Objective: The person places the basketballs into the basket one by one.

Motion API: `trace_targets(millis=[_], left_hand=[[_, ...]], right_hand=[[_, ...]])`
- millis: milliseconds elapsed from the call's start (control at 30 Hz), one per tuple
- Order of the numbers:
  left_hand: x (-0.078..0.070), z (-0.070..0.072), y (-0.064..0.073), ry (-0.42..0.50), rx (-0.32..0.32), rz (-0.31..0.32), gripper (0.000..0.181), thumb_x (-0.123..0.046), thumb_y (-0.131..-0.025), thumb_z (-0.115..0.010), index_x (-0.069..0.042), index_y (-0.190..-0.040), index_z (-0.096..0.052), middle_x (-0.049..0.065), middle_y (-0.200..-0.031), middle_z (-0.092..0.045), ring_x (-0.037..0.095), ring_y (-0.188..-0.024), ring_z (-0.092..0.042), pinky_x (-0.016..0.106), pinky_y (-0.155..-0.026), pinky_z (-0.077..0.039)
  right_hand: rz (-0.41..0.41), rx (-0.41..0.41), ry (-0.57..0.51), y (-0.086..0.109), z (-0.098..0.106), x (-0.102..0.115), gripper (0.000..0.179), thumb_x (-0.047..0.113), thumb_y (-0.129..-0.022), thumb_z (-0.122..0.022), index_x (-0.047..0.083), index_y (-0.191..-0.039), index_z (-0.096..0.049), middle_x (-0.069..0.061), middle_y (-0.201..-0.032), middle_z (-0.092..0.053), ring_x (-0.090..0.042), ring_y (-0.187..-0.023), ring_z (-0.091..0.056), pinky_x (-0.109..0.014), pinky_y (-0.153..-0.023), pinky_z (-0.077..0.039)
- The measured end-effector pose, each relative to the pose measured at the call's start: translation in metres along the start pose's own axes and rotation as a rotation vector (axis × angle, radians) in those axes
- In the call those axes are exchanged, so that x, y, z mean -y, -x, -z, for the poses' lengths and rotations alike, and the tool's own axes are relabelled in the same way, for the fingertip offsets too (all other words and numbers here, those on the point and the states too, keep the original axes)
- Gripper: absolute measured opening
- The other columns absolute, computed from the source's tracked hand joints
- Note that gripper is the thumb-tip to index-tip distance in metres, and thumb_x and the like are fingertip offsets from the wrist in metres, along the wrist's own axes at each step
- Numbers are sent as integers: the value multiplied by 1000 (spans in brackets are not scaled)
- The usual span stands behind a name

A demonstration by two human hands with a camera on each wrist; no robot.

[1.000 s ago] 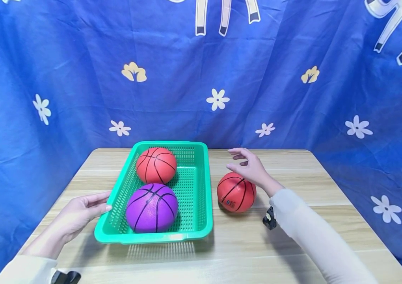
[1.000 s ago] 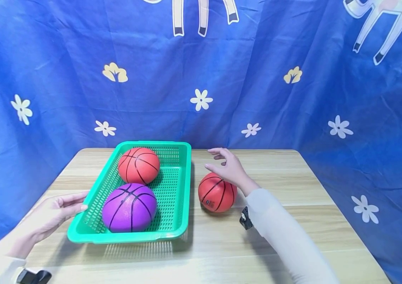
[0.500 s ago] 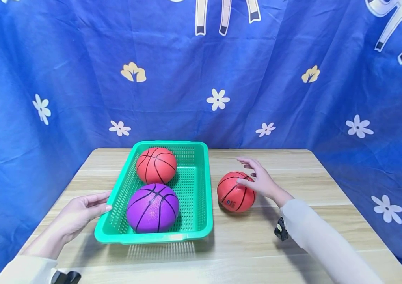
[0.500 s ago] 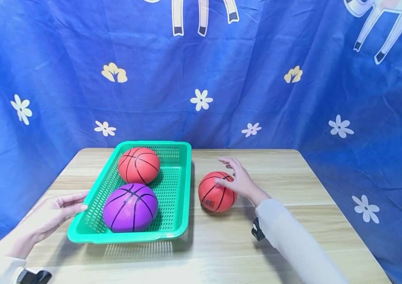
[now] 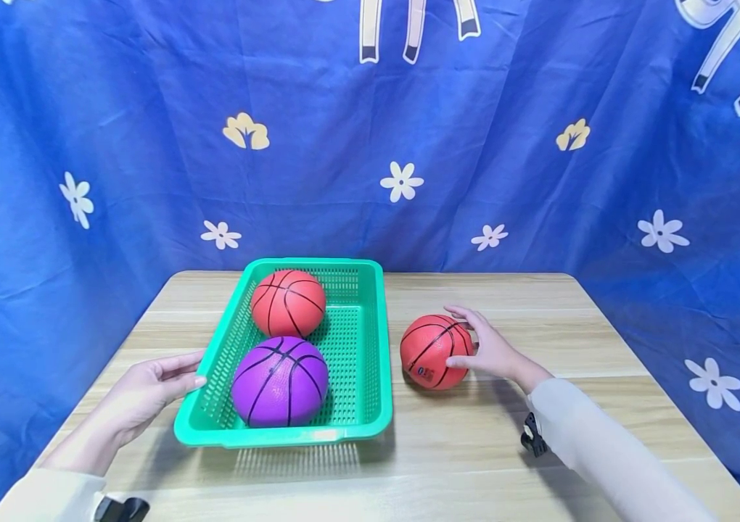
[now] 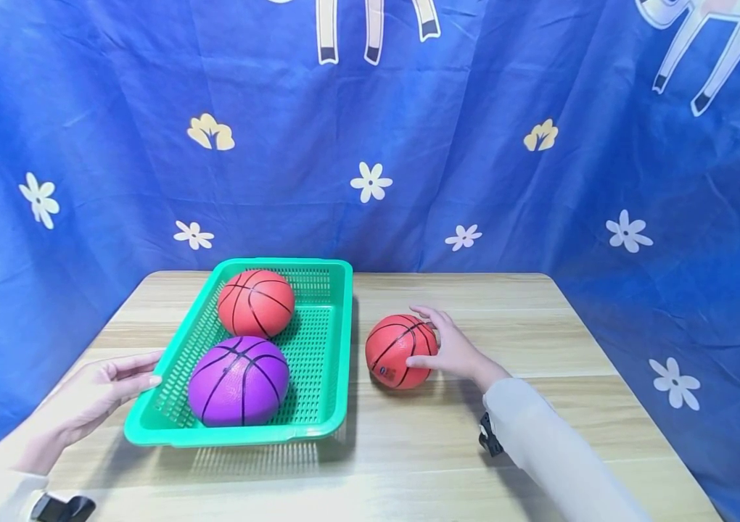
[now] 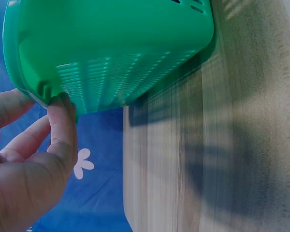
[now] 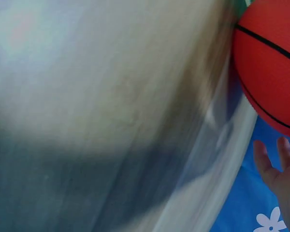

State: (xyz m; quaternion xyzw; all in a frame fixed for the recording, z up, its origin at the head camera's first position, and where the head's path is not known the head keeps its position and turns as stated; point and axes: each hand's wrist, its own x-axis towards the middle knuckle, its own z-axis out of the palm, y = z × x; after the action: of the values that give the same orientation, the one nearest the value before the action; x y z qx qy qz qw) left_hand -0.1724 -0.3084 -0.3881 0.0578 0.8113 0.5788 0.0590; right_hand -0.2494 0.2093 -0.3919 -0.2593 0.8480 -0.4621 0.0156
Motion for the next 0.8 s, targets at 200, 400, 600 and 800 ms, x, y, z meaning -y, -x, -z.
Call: trace_targets(millis=[200, 400, 600, 800], left_hand=[[0, 0, 0, 1, 0, 1, 60, -11, -92, -64, 19, -135, -35, 8, -122, -60, -3, -98, -57, 16, -83, -49], [0, -1, 0, 1, -1, 6, 60, -11, -92, -64, 19, -135, -35, 10, -122, -60, -3, -97, -58, 16, -82, -49], [-1, -1, -1, -11, 0, 15, 61, -12, -92, -64, 19, -136, -35, 26, -129, -52, -4, -98, -57, 16, -83, -49], [-1, 0, -1, -8, 4, 13, 61, -12, -93, -63, 19, -136, -34, 28, -130, -51, -3, -98, -57, 17, -83, -49]], right_hand=[[-37, 28, -32, 2, -2, -2, 88, 7, -72, -83, 0, -144, -33, -24, -138, -37, -42, -114, -47, -42, -81, -54], [-55, 2, -58, 2, -2, -2, 83, 8, -72, -82, 1, -142, -38, -21, -138, -43, -40, -115, -47, -38, -79, -55], [-65, -14, -53, 3, 2, -2, 80, 8, -72, -82, 2, -140, -40, -19, -136, -47, -38, -113, -47, -38, -78, -55], [-44, -33, -27, 2, 12, -3, 77, 7, -73, -81, 1, -139, -41, -21, -132, -50, -38, -111, -49, -39, -79, -55]])
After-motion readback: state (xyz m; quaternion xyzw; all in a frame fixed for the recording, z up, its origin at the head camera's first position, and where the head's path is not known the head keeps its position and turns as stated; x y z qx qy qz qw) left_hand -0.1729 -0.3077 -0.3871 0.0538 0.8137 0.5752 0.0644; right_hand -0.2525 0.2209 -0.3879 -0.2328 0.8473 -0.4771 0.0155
